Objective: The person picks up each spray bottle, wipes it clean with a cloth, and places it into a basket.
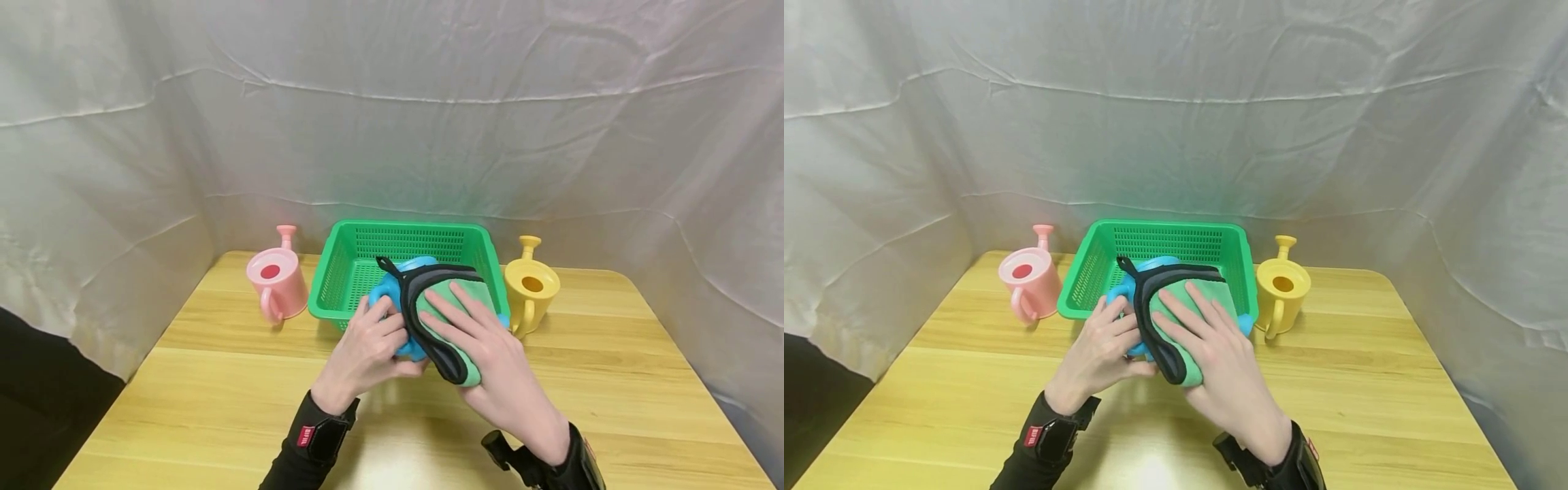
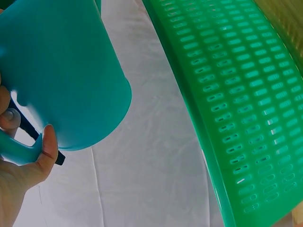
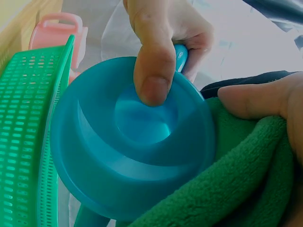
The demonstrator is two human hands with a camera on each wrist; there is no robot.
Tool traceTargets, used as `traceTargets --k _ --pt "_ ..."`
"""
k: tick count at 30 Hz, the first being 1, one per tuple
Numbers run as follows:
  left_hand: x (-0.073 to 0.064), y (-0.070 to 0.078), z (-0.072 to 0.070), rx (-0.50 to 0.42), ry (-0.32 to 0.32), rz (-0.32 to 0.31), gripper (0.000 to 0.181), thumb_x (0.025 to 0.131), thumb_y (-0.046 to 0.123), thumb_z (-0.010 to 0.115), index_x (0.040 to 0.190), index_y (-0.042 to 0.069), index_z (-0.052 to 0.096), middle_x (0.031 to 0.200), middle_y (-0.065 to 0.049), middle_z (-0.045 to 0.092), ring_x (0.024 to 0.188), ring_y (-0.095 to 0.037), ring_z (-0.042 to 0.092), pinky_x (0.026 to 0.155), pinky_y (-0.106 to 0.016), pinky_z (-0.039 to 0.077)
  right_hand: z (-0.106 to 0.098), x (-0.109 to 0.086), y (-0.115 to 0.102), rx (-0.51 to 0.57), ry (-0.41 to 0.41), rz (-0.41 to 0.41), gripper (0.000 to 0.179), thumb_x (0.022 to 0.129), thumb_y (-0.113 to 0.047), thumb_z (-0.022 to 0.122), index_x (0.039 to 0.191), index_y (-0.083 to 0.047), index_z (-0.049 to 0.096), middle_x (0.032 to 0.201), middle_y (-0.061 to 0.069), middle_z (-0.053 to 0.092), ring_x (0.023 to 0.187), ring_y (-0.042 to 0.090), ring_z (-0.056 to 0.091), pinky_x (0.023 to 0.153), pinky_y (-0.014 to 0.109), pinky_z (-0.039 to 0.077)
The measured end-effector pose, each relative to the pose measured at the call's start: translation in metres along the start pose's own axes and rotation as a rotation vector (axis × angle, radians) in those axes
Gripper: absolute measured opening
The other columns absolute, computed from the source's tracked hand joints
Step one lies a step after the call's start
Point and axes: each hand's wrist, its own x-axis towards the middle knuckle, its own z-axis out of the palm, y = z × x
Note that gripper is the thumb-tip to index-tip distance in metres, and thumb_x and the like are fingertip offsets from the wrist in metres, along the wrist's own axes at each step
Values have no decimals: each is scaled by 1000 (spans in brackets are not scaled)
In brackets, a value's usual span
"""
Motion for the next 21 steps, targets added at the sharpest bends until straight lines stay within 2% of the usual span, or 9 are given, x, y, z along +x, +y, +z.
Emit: traceTargets --k 3,5,7,11,13,15,18,21 --pt "2 3 0 18 -7 12 43 66 41 86 56 16 53 67 8 56 80 -16 50 69 -37 44 1 1 3 32 27 14 94 52 19 57 138 -20 62 152 0 53 149 29 38 82 41 57" --pt "2 4 0 32 -24 14 44 67 42 84 55 17 51 64 7 52 79 -16 49 69 -36 43 4 4 6 61 35 28 91 55 20 58 138 -19 62 152 1 53 149 29 38 63 28 52" --pt "1 5 0 44 -44 17 45 68 42 83 54 17 49 62 7 48 78 -16 48 69 -36 42 7 8 10 87 42 47 86 60 20 60 137 -17 62 151 3 54 149 31 39 54 21 44" --pt "0 5 1 56 -71 16 43 68 43 82 55 17 50 63 7 47 79 -16 49 71 -36 43 15 15 15 105 60 79 75 70 17 63 138 -15 61 152 5 52 147 34 40 60 23 51" --pt "0 5 1 53 -74 7 43 67 44 82 55 17 50 64 7 49 81 -17 50 71 -36 44 18 17 16 94 78 88 70 75 14 64 139 -15 61 152 5 52 146 35 42 74 31 58" --pt "0 5 1 47 -73 -3 43 67 44 83 57 17 51 65 7 51 82 -16 51 72 -36 44 20 18 16 86 101 96 70 76 15 63 139 -15 60 152 6 53 145 34 43 82 38 59" --pt "0 3 0 31 -76 -36 43 67 44 85 59 17 52 67 7 54 85 -17 52 73 -35 45 18 17 15 125 178 99 64 81 14 64 139 -13 60 149 10 56 144 33 46 104 42 51" --pt "-1 2 -2 20 -83 -82 45 67 44 87 60 17 51 69 6 55 87 -18 53 73 -36 47 13 14 13 242 324 57 48 90 8 63 137 -4 60 142 19 59 143 27 49 114 38 42"
